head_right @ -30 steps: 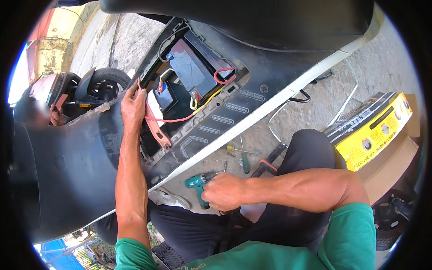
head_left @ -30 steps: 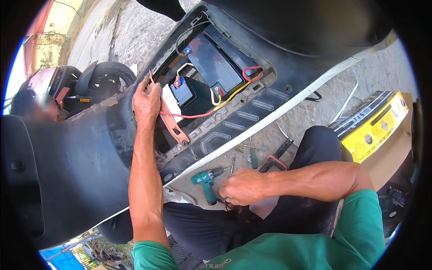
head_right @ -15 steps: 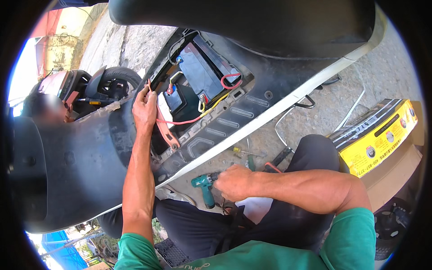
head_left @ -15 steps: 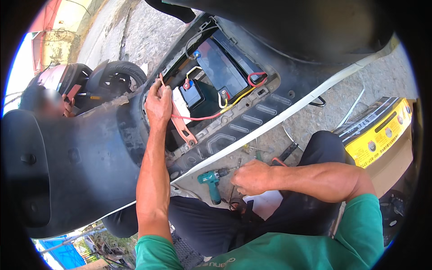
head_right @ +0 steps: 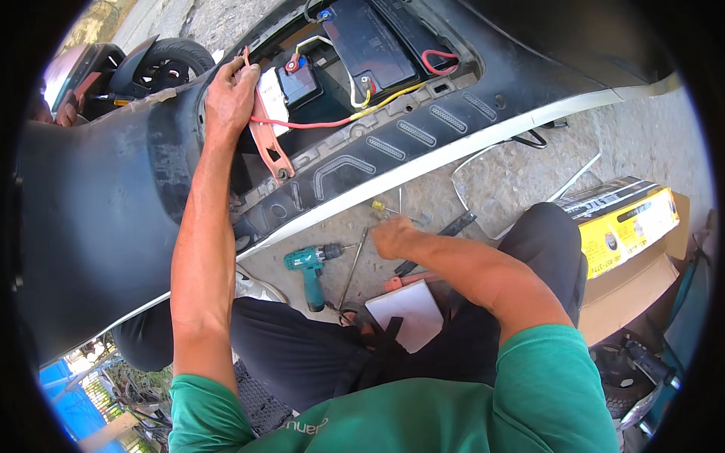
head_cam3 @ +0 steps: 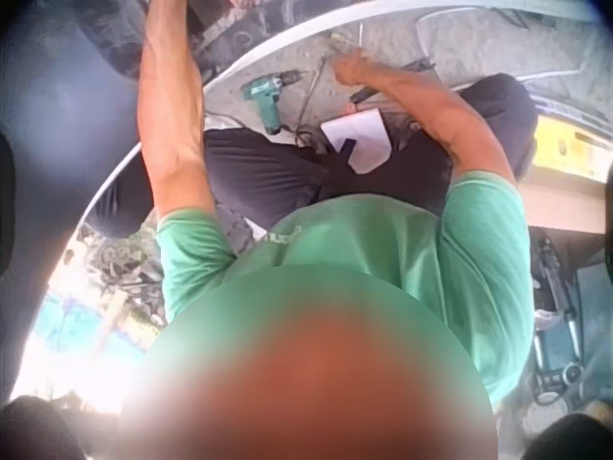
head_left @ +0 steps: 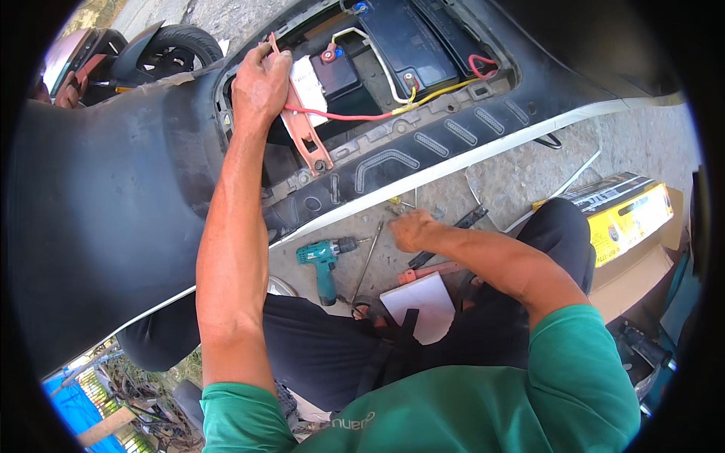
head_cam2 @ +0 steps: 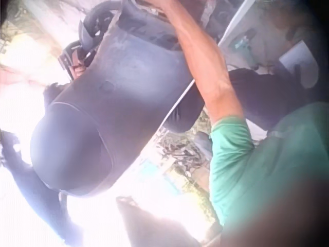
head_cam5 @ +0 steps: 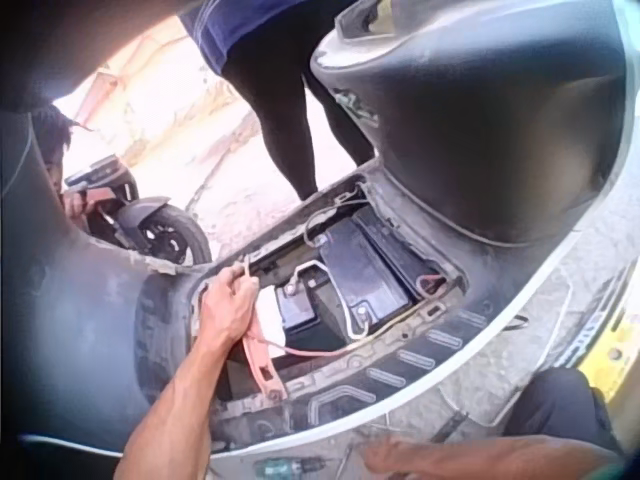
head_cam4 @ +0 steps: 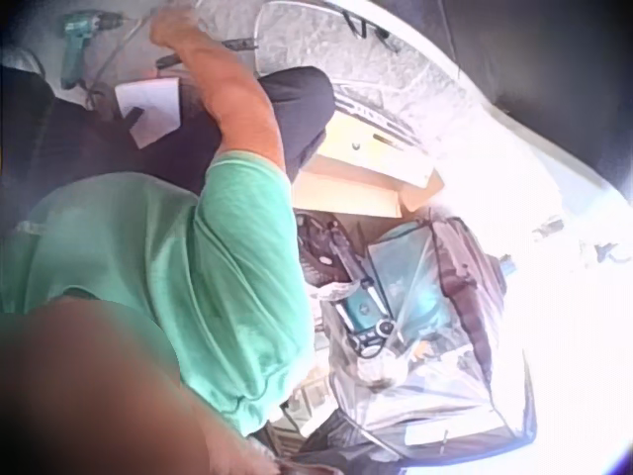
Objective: The person works on a scooter's battery compartment, connecting wires to the battery terminals and securing a metal bracket with a cordless drill and a screwdriver. The person adjusts wires and tightens screws to fix the bracket in place.
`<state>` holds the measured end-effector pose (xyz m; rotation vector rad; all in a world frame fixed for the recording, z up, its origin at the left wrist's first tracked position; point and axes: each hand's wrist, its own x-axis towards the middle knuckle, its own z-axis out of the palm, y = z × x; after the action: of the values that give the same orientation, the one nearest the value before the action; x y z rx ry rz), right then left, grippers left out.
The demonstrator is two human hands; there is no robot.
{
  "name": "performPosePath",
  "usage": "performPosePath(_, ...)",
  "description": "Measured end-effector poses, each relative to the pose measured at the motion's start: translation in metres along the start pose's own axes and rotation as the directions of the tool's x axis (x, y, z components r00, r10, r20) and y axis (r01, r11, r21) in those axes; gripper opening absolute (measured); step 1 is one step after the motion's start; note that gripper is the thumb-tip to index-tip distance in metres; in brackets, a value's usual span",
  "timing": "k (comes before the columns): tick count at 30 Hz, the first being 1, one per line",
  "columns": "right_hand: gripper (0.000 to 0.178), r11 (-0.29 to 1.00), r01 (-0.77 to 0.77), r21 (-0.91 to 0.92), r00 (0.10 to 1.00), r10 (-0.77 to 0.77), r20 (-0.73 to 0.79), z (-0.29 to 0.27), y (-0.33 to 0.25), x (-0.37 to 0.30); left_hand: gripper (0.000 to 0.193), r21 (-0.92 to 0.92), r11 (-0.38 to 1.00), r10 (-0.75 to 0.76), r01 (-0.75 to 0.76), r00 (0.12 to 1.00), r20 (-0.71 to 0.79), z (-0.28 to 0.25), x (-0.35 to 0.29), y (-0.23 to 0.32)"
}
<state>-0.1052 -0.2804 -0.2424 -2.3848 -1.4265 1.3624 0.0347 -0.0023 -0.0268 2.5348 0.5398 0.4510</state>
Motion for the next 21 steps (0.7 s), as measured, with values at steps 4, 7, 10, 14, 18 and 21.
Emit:
performPosePath(4, 0.031, 0.995, -0.054, -0.079, 0.997, 0.050, -0.053, 0.014, -0.008, -0.008, 0.064, -0.017, 1.000, 0.021, -0.022, 0.999, -0.029, 0.003, -0.002, -0.001)
performPosePath(7, 0.033, 0.982, -0.066, -0.178, 0.998, 0.060, -0.035, 0.018, -0.003, -0.013, 0.064, -0.018, 1.000, 0.013, -0.014, 0.999, -0.036, 0.002, -0.001, -0.001)
performPosePath(10, 0.035, 0.966, -0.098, -0.239, 0.995, 0.099, -0.008, 0.028, 0.005, -0.022, 0.061, -0.058, 0.998, -0.003, 0.002, 1.000, -0.015, 0.001, -0.004, 0.003)
performPosePath(14, 0.037, 0.967, -0.157, -0.200, 0.986, 0.142, -0.085, 0.046, 0.015, -0.020, 0.061, -0.054, 0.997, -0.062, 0.063, 0.998, 0.008, -0.007, -0.008, 0.001)
performPosePath(18, 0.046, 0.980, -0.136, -0.145, 0.989, 0.143, 0.037, -0.012, -0.001, -0.073, 0.062, -0.091, 0.984, -0.143, 0.150, 0.986, 0.080, -0.008, -0.010, 0.013)
performPosePath(21, 0.050, 0.994, 0.003, -0.112, 0.984, 0.016, 0.175, -0.097, -0.022, -0.140, 0.060, -0.109, 0.982, -0.145, 0.156, 0.984, 0.102, -0.009, -0.012, 0.021)
